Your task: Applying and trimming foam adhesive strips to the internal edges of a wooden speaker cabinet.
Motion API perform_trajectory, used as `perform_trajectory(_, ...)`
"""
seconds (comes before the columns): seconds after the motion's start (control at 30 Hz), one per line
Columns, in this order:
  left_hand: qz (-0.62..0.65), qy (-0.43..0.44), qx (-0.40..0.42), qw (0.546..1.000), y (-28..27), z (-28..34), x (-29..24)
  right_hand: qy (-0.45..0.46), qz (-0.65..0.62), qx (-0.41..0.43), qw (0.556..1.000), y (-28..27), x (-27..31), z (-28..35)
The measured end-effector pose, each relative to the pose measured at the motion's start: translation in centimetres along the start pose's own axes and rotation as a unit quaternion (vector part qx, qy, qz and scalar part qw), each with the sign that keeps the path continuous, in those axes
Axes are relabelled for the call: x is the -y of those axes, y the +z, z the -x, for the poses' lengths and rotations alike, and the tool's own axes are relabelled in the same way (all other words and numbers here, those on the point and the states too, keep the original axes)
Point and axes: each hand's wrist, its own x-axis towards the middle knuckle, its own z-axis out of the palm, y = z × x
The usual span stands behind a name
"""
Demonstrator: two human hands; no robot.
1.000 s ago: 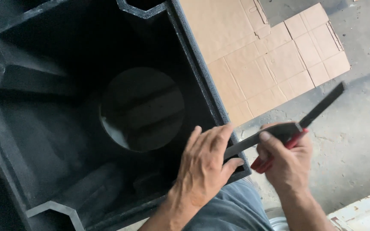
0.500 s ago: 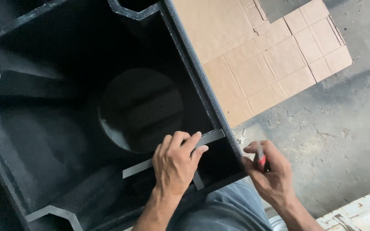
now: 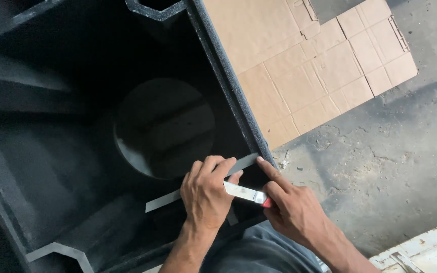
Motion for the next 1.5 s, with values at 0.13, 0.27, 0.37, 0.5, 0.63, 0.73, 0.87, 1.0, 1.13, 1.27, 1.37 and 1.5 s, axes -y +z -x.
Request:
perform_trajectory(0.13,0.017,-0.013,0.007,1.000,0.3,0.1,0.0,0.011,0.030,0.012,0.999,0.5,-0.2,0.1)
perform_trajectory(0.27,0.047,-0.023,-0.001,0.999,-0.1,0.1,-0.1,0.007,0.038,0.007,0.999,0.5,0.1,0.2)
perform_trajectory(0.37,0.065,-0.029,-0.008,0.997,-0.2,0.1,-0.1,0.005,0.049,0.006,0.999,0.6,0.3,0.2)
perform_trajectory(0.5,0.073,-0.033,-0.002,0.997,0.2,0.0,-0.1,0.014,0.054,0.026,0.998,1.1,-0.1,0.6)
perform_trajectory(0.63,0.074,-0.033,-0.009,0.997,0.4,0.1,-0.1,0.011,0.051,0.019,0.998,1.0,0.1,0.4)
perform_trajectory(0.73,0.075,-0.033,-0.010,0.997,0.5,0.1,-0.1,0.008,0.059,0.014,0.998,1.1,0.0,0.4)
perform_trajectory(0.87,0.078,-0.031,-0.011,0.996,0.5,-0.1,-0.1,0.000,0.056,-0.003,0.998,1.1,-0.1,0.4)
perform_trajectory(1.0,0.070,-0.031,-0.008,0.997,0.7,0.1,0.0,0.025,0.052,0.033,0.998,1.2,-0.2,0.4)
perform_trajectory(1.13,0.072,-0.027,-0.007,0.997,0.9,0.1,0.0,0.007,0.064,-0.005,0.998,1.4,-0.2,0.4)
perform_trajectory(1.27,0.058,-0.025,-0.021,0.998,0.9,0.0,-0.1,0.017,0.056,0.019,0.998,1.4,-0.5,0.9)
perform_trajectory(1.37,0.065,-0.016,-0.021,0.998,1.1,0.1,0.1,0.009,0.033,0.009,0.999,1.4,-0.6,1.9)
perform_trajectory(1.5,0.077,-0.012,-0.024,0.997,1.2,0.0,0.2,0.015,0.040,0.004,0.999,1.4,-0.5,2.1)
